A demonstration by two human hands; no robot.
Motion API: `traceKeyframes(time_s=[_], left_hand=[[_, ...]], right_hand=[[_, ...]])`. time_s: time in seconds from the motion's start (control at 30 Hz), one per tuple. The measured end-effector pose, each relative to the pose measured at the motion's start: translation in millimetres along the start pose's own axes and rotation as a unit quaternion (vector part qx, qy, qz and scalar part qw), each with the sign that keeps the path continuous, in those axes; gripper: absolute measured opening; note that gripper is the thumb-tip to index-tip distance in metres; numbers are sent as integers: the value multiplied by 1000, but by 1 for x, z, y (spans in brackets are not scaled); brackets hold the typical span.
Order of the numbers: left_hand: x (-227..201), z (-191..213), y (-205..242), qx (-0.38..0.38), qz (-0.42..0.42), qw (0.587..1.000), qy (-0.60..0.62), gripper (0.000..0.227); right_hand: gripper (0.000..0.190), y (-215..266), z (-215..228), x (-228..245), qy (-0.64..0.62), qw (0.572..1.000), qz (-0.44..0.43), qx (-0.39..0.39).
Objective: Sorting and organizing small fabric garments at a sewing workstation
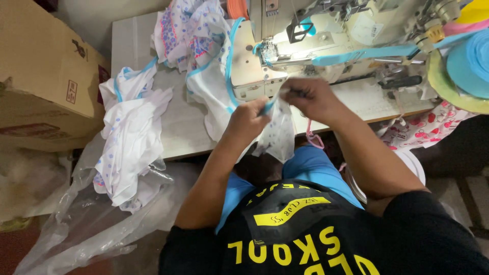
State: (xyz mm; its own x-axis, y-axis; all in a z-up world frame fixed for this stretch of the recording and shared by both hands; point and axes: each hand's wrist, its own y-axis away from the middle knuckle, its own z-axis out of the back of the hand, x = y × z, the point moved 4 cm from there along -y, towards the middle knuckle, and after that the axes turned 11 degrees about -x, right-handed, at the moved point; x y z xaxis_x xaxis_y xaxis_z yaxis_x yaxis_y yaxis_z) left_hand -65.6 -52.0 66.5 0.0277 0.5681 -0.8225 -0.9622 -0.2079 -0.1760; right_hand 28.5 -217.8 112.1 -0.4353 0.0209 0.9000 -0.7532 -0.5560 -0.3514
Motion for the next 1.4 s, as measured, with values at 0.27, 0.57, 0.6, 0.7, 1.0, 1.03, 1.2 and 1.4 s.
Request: traceKeyframes(time_s=[0.27, 0.57, 0.6, 0.7, 1.0, 1.03, 1.2, 1.4], left_hand=[[27, -18, -32, -112, 77, 977, 162, 14], [-11, -19, 2, -74, 243, 882, 398, 6], [15, -32, -5, -72, 243, 882, 398, 6], [64, -59, -17, -69, 242, 880, 402, 4], [61, -59, -13, -71, 281, 823, 489, 5], [63, -61, -14, -73, 288, 818, 492, 5], [43, -55, -11, -65, 286, 821, 490, 5], [46, -59, -11, -43, 281, 829, 482, 7]], right_hand=[[19, -13, 28, -53, 280, 951, 84, -100], [28, 51, 17, -61, 107, 980, -72, -151], [28, 51, 10, -54, 107, 980, -72, -152], [12, 50, -12, -36, 134, 983, 55, -112], [21, 50, -22, -64, 144, 980, -41, -133], [21, 51, -23, -65, 151, 980, -35, -126], [21, 49, -26, -60, 148, 981, -44, -121], [20, 49, -26, -66, 129, 982, -50, -127]])
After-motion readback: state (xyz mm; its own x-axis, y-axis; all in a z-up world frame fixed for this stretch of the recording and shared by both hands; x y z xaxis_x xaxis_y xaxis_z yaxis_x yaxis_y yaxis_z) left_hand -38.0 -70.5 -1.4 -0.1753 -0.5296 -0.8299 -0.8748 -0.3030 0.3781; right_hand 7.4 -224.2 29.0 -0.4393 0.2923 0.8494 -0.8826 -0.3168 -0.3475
